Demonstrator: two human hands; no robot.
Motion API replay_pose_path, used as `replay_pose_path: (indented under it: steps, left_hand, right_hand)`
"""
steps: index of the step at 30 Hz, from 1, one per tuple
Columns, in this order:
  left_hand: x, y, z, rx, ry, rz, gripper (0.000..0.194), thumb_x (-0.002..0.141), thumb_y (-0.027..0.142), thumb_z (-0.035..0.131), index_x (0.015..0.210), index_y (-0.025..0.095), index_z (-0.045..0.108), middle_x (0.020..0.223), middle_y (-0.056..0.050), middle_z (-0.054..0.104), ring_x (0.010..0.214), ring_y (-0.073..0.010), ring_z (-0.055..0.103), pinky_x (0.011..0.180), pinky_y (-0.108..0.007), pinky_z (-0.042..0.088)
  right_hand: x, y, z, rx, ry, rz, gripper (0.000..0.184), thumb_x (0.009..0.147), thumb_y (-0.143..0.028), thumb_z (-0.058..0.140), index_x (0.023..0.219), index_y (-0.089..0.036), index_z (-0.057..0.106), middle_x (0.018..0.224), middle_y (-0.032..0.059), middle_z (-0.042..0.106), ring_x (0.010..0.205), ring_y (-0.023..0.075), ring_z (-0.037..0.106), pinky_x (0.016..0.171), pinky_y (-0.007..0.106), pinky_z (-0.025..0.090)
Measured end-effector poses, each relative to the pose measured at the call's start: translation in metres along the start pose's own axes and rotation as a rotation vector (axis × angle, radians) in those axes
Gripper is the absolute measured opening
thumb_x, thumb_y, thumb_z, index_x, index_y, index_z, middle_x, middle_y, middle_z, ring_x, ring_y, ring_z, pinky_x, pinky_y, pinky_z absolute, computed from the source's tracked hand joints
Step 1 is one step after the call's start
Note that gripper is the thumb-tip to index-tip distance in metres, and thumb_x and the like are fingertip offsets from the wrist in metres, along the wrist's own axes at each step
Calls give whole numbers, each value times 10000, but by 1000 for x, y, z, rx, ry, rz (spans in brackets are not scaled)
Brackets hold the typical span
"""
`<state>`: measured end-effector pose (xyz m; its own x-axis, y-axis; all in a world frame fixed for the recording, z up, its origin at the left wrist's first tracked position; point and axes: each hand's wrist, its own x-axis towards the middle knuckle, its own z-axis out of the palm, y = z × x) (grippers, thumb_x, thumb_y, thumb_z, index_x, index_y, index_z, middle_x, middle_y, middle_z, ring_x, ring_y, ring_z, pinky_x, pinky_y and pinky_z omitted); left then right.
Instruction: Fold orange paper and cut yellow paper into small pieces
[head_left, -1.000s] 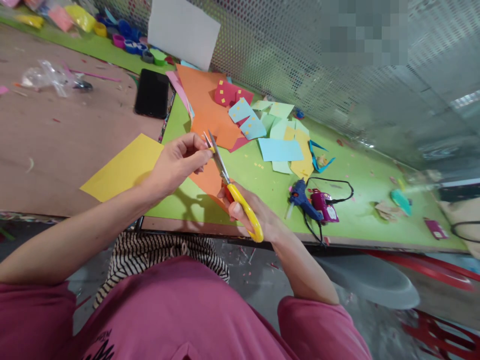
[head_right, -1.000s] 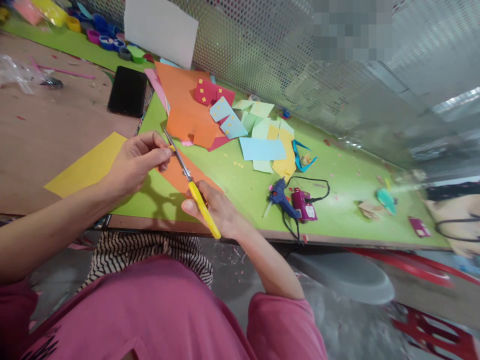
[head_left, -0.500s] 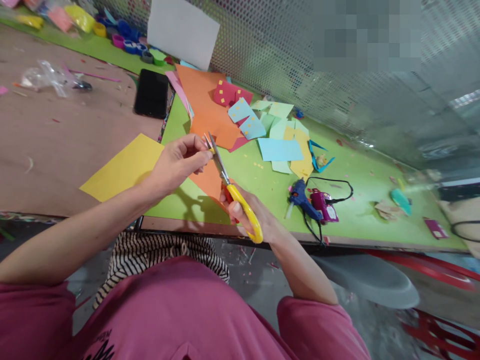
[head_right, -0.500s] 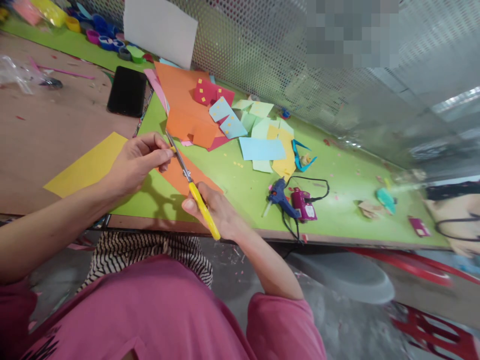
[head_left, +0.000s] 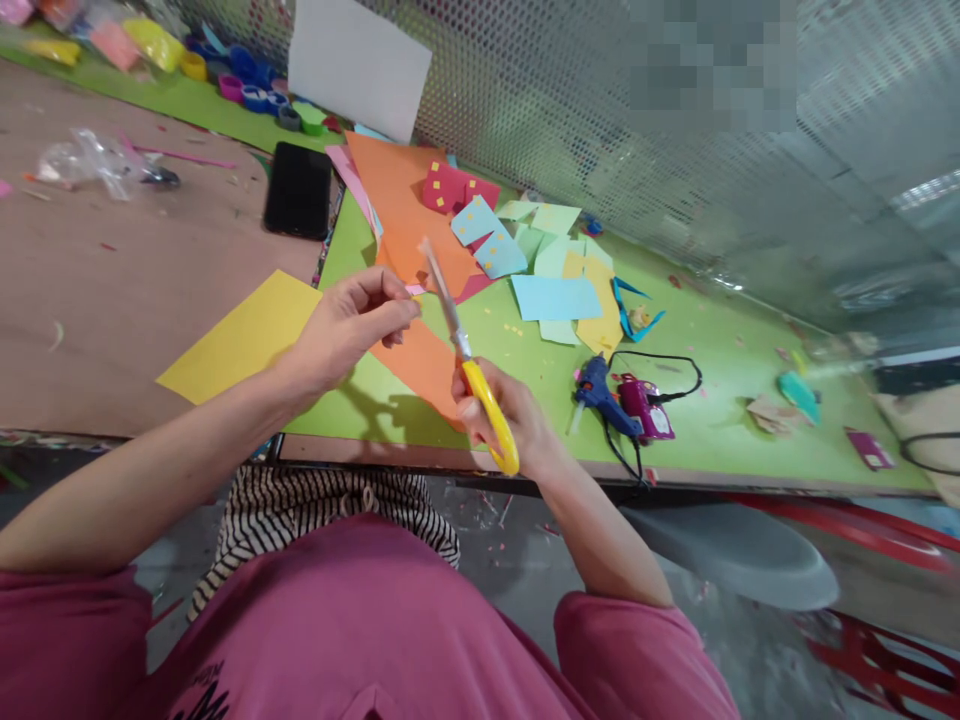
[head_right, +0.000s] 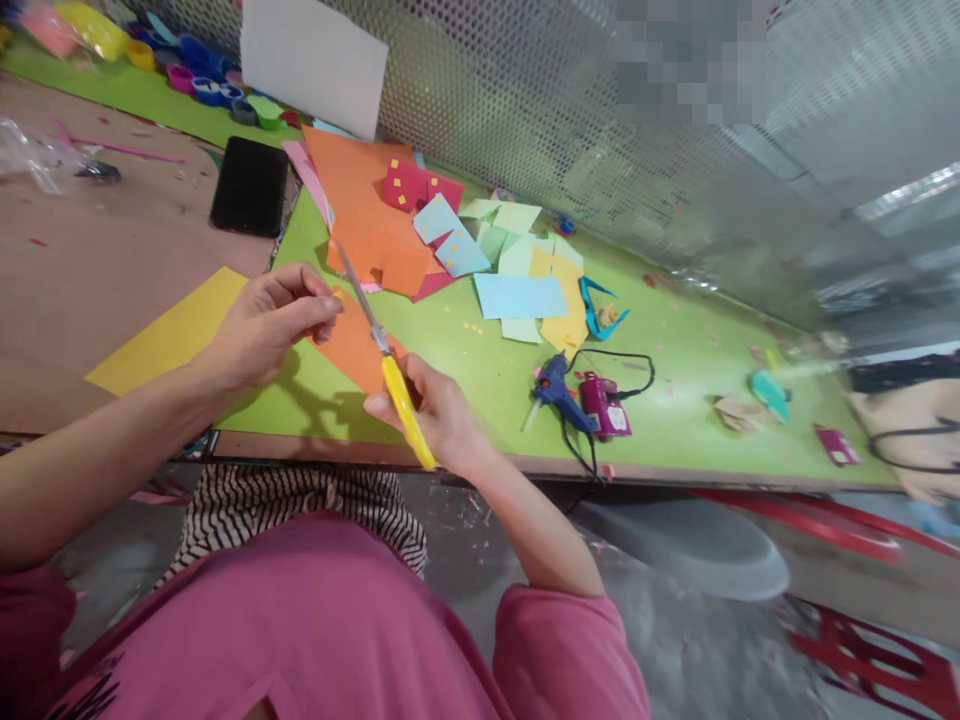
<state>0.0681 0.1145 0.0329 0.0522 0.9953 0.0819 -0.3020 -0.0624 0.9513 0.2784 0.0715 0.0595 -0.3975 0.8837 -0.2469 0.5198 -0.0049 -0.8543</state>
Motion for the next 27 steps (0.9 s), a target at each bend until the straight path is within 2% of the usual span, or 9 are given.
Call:
replay_pose_path:
  steps: [3,6,9,11,16,20,27]
  left_hand:
    - [-2,2,-1,81,-81,12,191,724,275,753,681,200,582,613,40,565,542,-77,503,534,-209,437]
    - [-6,2,-1,163,-192,41,200,730,290,765,682,192,597,601,42,547,533,-76,468,501,-208,385]
    - [-8,-1,-1,229,-269,102,176,760,286,747,700,194,609,623,32,578,539,-85,485,510,-222,395]
    - [-9,-2,-2,290,-298,149,153,780,259,724,700,196,610,648,23,606,561,-93,514,542,-233,425]
    - [-10,-1,-3,388,-318,197,70,773,202,668,710,197,637,650,24,632,592,-96,556,571,-233,451]
    - [-10,-1,-3,350,-339,202,44,771,190,664,733,199,644,635,35,616,580,-91,561,561,-222,455]
    - [-10,-2,-2,213,-278,166,78,761,192,739,753,192,661,696,14,630,613,-92,542,555,-209,448]
  right_hand:
    - [8,-11,0,119,180,-129,538,772,-642,792,864,-243,443,798,-41,542,641,91,474,574,274,413]
    - [17,-21,-1,192,263,-266,479,800,-546,801,887,-248,436,936,-8,607,745,111,556,651,289,482]
    - [24,-26,-2,165,263,-302,415,838,-511,771,906,-252,454,940,-7,626,800,134,584,709,310,510]
    - [27,-25,-2,129,243,-285,406,837,-510,768,900,-255,459,892,-18,621,756,134,558,691,308,497]
    - [31,-22,-1,85,225,-251,428,782,-484,809,858,-252,457,769,-55,505,701,128,472,637,288,427]
    - [29,-23,0,127,210,-232,414,777,-460,807,860,-249,461,759,-65,457,715,126,471,644,283,408]
    - [27,-21,8,230,206,-244,424,768,-435,821,871,-251,454,787,-62,490,717,119,477,647,279,423]
